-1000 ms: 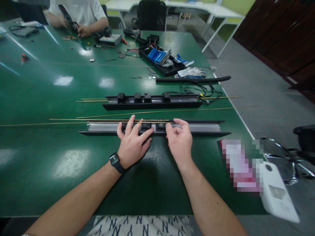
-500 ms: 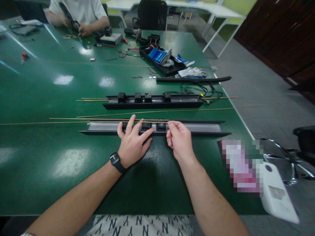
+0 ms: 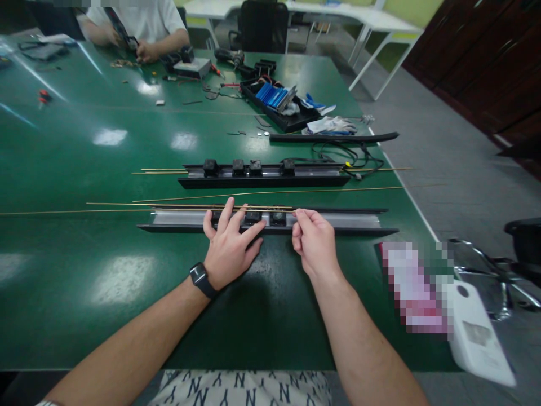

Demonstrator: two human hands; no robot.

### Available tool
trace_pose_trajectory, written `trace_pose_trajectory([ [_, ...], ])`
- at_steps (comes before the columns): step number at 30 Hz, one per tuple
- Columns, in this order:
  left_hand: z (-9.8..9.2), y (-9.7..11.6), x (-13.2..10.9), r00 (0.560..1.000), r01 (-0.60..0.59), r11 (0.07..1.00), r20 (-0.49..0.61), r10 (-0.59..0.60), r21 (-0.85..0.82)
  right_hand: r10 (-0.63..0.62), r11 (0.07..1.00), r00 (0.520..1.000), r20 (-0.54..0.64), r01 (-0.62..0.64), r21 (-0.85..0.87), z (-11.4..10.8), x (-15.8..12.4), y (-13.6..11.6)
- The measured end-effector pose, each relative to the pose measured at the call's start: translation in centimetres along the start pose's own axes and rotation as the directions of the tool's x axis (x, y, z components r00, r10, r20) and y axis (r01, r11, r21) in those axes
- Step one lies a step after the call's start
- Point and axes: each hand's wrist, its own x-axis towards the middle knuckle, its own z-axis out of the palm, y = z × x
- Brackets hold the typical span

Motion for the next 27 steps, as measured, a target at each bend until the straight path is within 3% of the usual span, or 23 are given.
trace_pose_trajectory([
  [27,-0.14,-0.08,0.02,1.000,-0.025,1.000,-0.009,0.025,-0.001,-0.035,0.999,0.999,-0.035,0.034,-0.009,-0.40,0.05,-0.06],
])
